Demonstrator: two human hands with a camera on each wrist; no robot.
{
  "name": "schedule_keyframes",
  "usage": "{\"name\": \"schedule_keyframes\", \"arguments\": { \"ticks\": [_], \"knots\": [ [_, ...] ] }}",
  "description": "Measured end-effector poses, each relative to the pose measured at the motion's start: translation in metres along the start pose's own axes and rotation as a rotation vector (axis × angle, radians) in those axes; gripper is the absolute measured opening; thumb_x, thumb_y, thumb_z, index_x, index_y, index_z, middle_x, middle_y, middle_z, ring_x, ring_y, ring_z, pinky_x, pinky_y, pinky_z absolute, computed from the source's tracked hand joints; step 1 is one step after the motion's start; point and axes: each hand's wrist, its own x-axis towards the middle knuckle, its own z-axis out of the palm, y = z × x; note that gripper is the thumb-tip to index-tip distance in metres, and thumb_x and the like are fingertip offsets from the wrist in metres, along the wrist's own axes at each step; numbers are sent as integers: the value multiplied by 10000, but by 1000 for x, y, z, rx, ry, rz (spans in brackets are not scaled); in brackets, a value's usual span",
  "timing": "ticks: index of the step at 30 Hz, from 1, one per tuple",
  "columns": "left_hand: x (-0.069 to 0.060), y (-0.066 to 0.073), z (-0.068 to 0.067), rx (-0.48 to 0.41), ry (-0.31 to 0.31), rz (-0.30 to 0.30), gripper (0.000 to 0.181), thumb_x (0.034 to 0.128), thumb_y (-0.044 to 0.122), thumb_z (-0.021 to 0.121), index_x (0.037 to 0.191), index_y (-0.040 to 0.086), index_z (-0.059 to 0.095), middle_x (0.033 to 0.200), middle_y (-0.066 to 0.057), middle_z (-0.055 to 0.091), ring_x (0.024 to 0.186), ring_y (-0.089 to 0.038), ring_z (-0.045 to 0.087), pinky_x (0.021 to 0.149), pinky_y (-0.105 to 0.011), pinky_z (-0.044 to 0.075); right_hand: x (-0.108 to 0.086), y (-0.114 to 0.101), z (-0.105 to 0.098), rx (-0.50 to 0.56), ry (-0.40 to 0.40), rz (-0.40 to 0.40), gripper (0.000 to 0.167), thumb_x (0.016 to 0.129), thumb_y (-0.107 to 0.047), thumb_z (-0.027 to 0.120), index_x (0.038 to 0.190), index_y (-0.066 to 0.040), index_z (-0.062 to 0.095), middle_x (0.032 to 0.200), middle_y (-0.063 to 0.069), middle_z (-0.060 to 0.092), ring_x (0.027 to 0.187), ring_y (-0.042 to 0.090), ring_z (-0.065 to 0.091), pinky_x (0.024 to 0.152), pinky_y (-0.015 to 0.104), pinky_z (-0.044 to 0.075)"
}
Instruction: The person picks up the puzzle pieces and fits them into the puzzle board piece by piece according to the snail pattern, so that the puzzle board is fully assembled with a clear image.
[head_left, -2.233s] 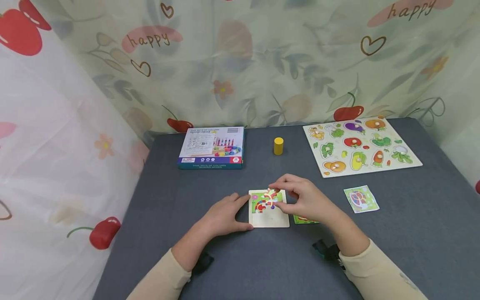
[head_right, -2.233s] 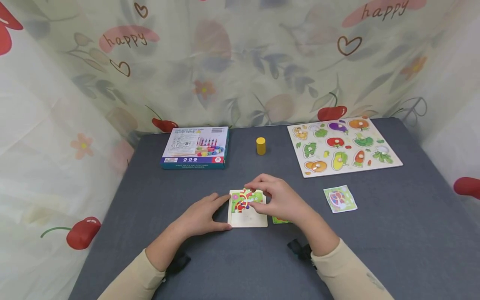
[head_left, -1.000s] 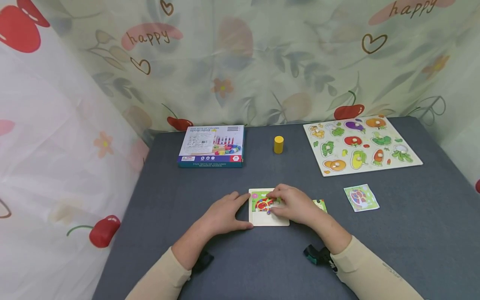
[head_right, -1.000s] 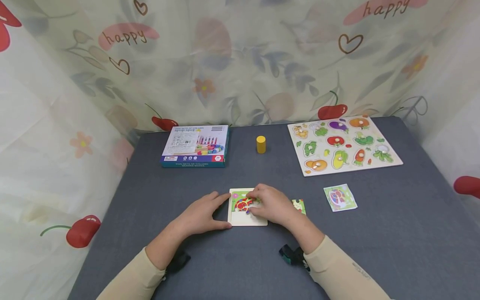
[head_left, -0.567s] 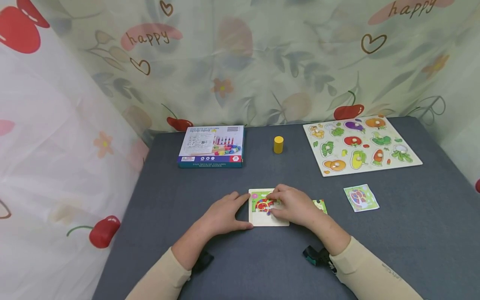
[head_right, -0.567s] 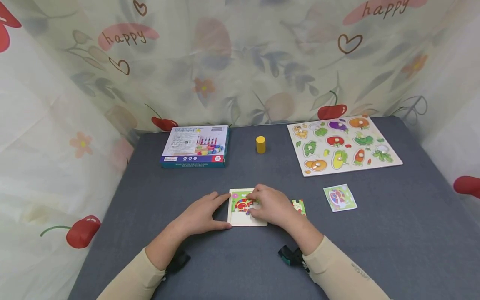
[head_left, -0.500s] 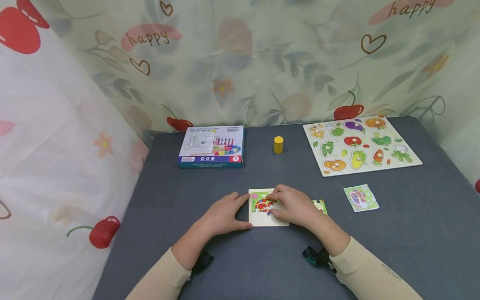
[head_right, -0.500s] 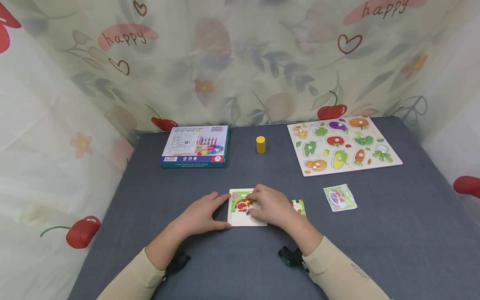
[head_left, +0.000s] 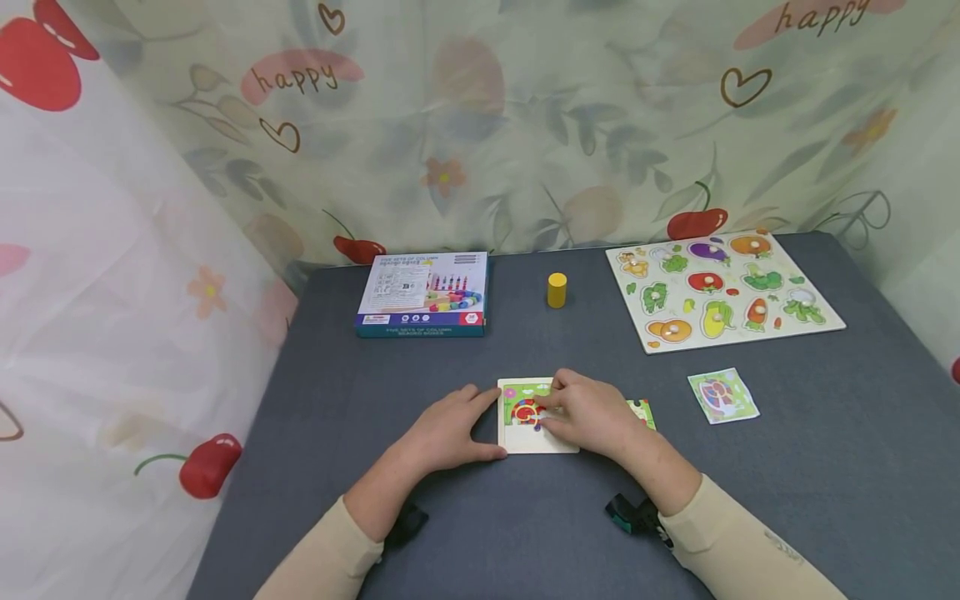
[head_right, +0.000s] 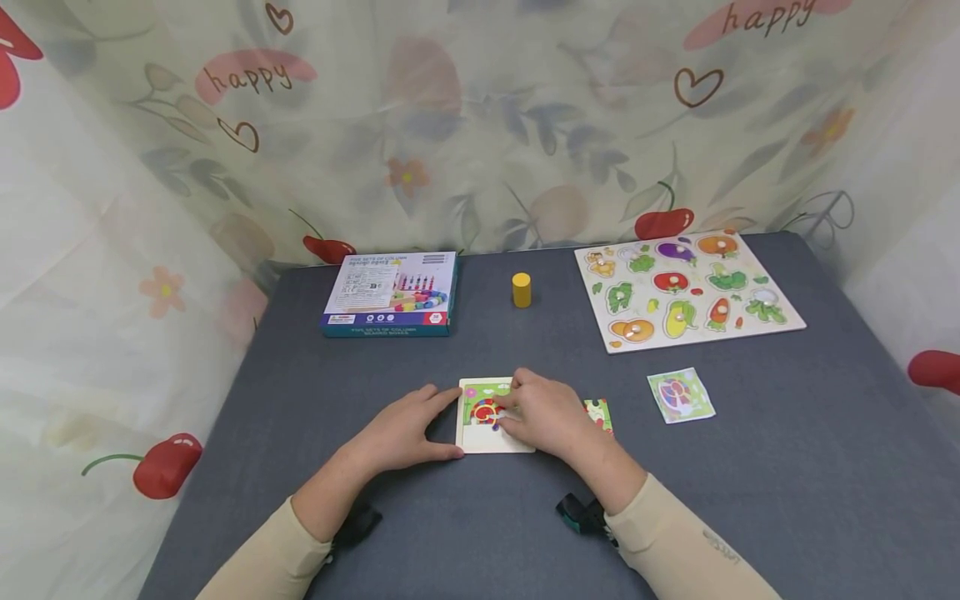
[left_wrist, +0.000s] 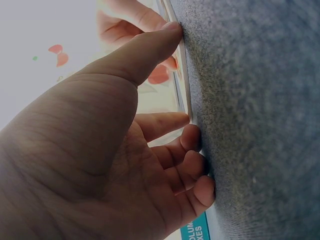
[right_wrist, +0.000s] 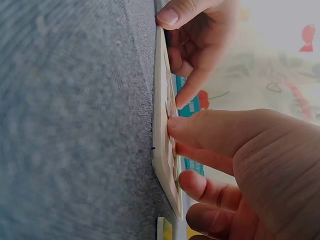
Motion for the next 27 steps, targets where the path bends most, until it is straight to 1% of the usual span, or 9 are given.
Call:
{"name": "schedule_keyframes", "arguments": {
  "ticks": [5, 9, 12, 18, 23, 27],
  "knots": [
    [0, 1, -1, -2, 1, 3, 941, 821, 634, 772, 1575, 182, 436, 1249, -66, 568, 1039, -198, 536, 868, -396, 499, -1, -1, -1, -29, 9, 15, 292, 882, -275, 813, 1164, -198, 807, 902, -61, 509, 628, 62, 416, 538, 260, 374],
    [0, 1, -1, -4, 1, 0, 943, 818, 632, 775, 1575, 183, 436, 1237, -62, 567, 1028, -194, 532, 852, -384, 494, -2, 1, 0, -14, 36, 10, 235, 871, -278, 839, 1099, -218, 830, 867, -78, 501, 629, 55, 412, 540, 249, 372],
    [0, 1, -1, -5, 0, -1, 945, 818, 632, 775, 1576, 184, 434, 1218, -56, 564, 1013, -188, 526, 833, -372, 486, -2, 2, 0, 6, 43, -9, 203, 869, -272, 845, 1064, -215, 839, 848, -91, 496, 620, 46, 404, 538, 244, 363],
    [-1, 0, -2, -10, 4, 5, 939, 825, 627, 774, 1575, 176, 434, 1223, -60, 562, 1013, -193, 525, 844, -380, 483, -2, 2, -2, 21, 9, -40, 224, 881, -242, 830, 1100, -196, 829, 828, -90, 480, 589, 41, 385, 515, 246, 350],
    [-1, 0, -2, -5, 6, 4, 935, 827, 624, 774, 1577, 183, 432, 1213, -59, 560, 1003, -195, 525, 838, -379, 482, -2, -2, -8, 39, -29, -26, 267, 891, -223, 807, 1155, -183, 809, 819, -88, 489, 599, 43, 400, 537, 251, 364],
    [-1, 1, -1, -5, -2, -2, 942, 824, 630, 773, 1582, 192, 426, 1245, -70, 561, 1032, -205, 532, 869, -397, 494, -3, -8, -19, 79, -34, -9, 267, 905, -237, 791, 1165, -179, 802, 826, -92, 516, 609, 49, 421, 558, 264, 385]
  ]
}}
